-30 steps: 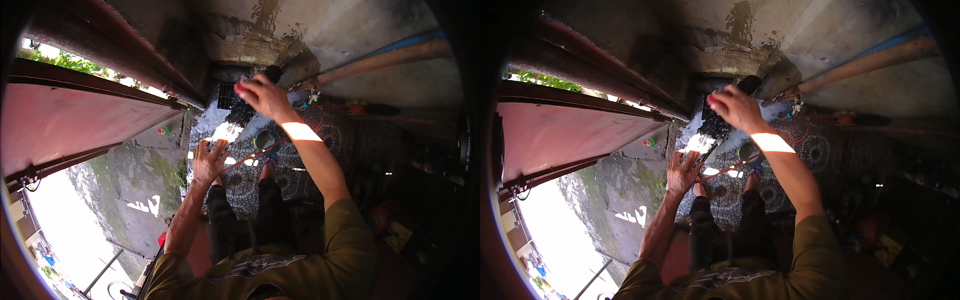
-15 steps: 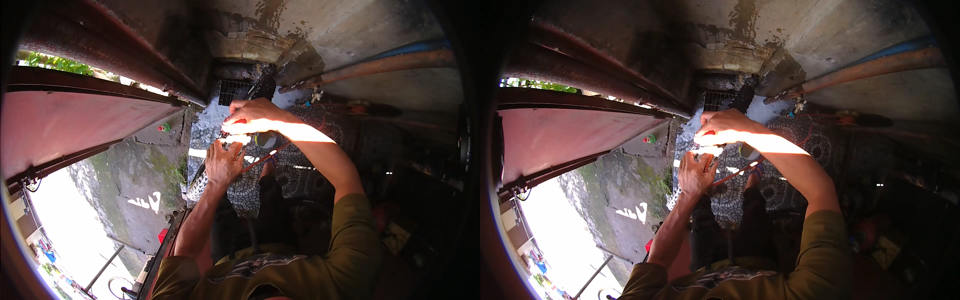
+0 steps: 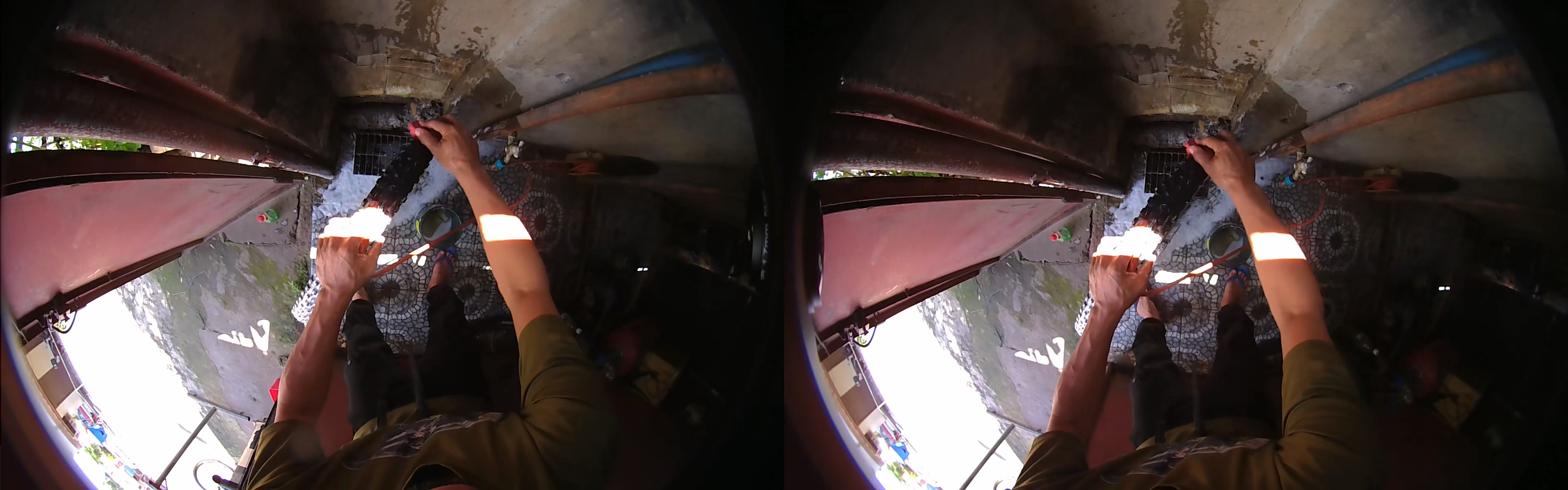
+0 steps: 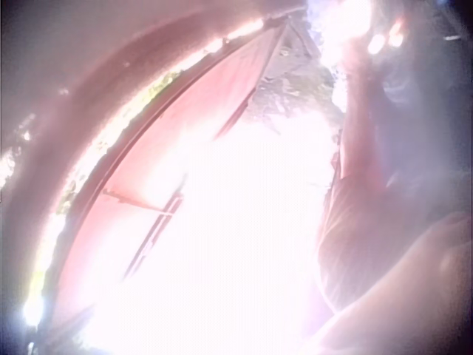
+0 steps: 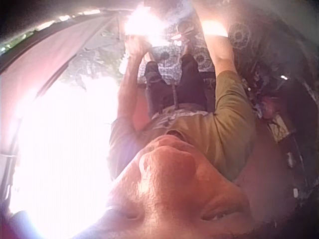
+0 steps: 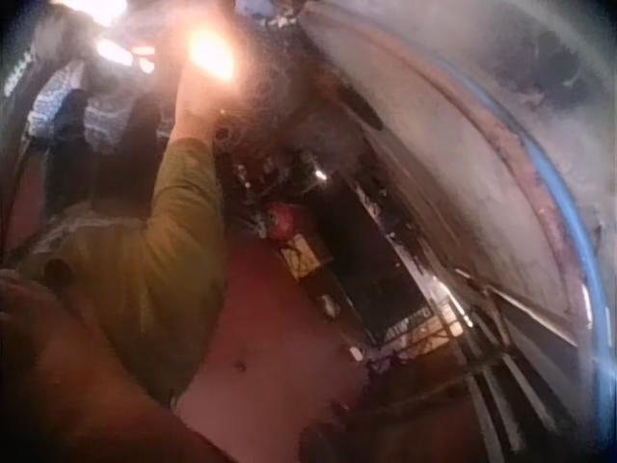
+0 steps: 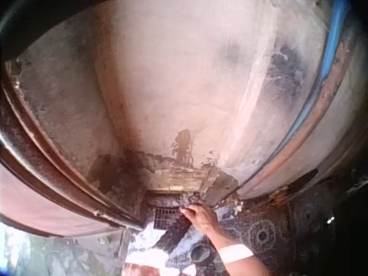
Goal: The person scrubs a bicycle wheel with a soapy sponge, focusing on the tire tread, rim, and spokes. They then use a small brush to clean the hub and cassette area before rinsing the wheel with a hose.
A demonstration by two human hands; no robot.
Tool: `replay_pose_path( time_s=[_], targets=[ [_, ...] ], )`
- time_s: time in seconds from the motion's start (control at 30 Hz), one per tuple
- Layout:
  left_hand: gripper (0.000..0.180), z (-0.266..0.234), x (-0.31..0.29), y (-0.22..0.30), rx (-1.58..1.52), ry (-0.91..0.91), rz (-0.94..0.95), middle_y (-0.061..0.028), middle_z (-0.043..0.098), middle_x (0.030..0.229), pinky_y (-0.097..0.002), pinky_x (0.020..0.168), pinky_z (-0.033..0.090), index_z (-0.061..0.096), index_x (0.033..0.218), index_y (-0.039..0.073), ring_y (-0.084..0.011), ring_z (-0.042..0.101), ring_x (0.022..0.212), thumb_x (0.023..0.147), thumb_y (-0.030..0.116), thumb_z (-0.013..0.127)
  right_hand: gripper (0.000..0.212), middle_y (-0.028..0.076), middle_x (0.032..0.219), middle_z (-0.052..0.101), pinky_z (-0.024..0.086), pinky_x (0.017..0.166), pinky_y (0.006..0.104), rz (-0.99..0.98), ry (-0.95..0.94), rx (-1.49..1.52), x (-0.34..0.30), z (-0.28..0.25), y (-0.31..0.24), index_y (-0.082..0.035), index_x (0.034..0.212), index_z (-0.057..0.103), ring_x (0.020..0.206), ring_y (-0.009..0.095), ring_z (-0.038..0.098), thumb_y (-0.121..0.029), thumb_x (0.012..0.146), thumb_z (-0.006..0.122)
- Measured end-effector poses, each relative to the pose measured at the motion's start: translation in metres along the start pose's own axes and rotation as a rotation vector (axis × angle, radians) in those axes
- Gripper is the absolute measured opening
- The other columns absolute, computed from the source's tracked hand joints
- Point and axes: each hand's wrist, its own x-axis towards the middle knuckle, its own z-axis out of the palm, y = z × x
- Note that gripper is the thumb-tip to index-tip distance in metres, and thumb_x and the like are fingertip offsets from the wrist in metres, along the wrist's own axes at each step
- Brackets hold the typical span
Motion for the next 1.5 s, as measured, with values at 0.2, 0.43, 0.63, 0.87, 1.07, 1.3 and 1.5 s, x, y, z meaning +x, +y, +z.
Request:
replay_pose_path(
  time_s=[0.2, 0.43, 0.63, 0.87, 1.07, 1.3, 1.5],
  targets=[
    [0.029, 0.007, 0.035, -0.022, 0.091, 0.198, 0.247, -0.0099, 0.074, 0.083, -0.0448, 0.067, 0.057, 0.080, 0.111, 0.010, -0.0336, 0.066, 0.073, 0.083, 0.016, 0.075, 0.038, 0.008, 0.121, 0.069, 0.063, 0.084, 0.0449, -0.153, 0.083, 0.241, -0.101, 0.024, -0.104, -0.029, 0.127, 0.079, 0.102, 0.034, 0.075, -0.041, 0.091, 0.085],
    [0.044, -0.020, 0.035, 0.004, 0.002, 0.127, 0.236, -0.0167, 0.075, 0.112, -0.0454, 0.071, 0.058, 0.076, 0.131, 0.012, -0.0354, 0.067, 0.079, 0.088, 0.022, 0.075, 0.035, 0.012, 0.120, 0.066, 0.059, 0.083, 0.0458, 0.160, 0.402, 0.247, -0.018, 0.053, 0.012, -0.022, 0.125, 0.079, 0.103, 0.037, 0.071, -0.045, 0.099, 0.076],
    [0.034, -0.008, 0.055, -0.012, 0.475, 0.171, 0.407, -0.0095, 0.072, 0.139, -0.0404, 0.075, 0.060, 0.078, 0.119, 0.007, -0.0311, 0.066, 0.086, 0.088, 0.022, 0.075, 0.041, 0.014, 0.124, 0.063, 0.058, 0.096, 0.0399, -0.030, 0.199, 0.514, -0.108, 0.060, -0.090, -0.021, 0.134, 0.077, 0.112, 0.032, 0.068, -0.029, 0.094, 0.085],
    [0.031, -0.004, 0.059, -0.009, 0.496, 0.172, 0.518, -0.0119, 0.072, 0.141, -0.0461, 0.076, 0.061, 0.079, 0.114, 0.004, -0.0363, 0.067, 0.087, 0.088, 0.021, 0.076, 0.037, 0.017, 0.119, 0.064, 0.053, 0.096, 0.0421, 0.228, 0.490, 0.360, -0.030, 0.069, -0.018, -0.013, 0.129, 0.077, 0.110, 0.035, 0.065, -0.038, 0.102, 0.075],
    [0.034, 0.000, 0.065, -0.011, 0.481, 0.210, 0.454, -0.0130, 0.071, 0.142, -0.0448, 0.072, 0.061, 0.079, 0.113, 0.002, -0.0368, 0.067, 0.083, 0.085, 0.022, 0.079, 0.039, 0.016, 0.119, 0.061, 0.054, 0.098, 0.0408, 0.047, 0.356, 0.527, -0.092, 0.066, -0.081, -0.014, 0.132, 0.077, 0.111, 0.032, 0.064, -0.030, 0.097, 0.082],
    [0.050, -0.005, 0.064, 0.004, 0.484, 0.088, 0.346, -0.0047, 0.068, 0.148, -0.0406, 0.074, 0.061, 0.075, 0.131, 0.002, -0.0348, 0.067, 0.089, 0.087, 0.026, 0.079, 0.033, 0.014, 0.121, 0.066, 0.059, 0.088, 0.0444, 0.075, 0.304, 0.325, -0.038, 0.039, -0.046, -0.020, 0.124, 0.078, 0.106, 0.037, 0.071, -0.042, 0.099, 0.077],
    [0.049, 0.009, 0.061, -0.005, 0.509, 0.184, 0.428, -0.0066, 0.067, 0.150, -0.0454, 0.072, 0.063, 0.074, 0.140, 0.012, -0.0380, 0.068, 0.086, 0.096, 0.034, 0.074, 0.034, 0.007, 0.123, 0.067, 0.061, 0.079, 0.0468, -0.093, 0.117, 0.041, -0.018, 0.008, -0.074, -0.025, 0.123, 0.078, 0.098, 0.035, 0.074, -0.043, 0.095, 0.079]
  ],
)
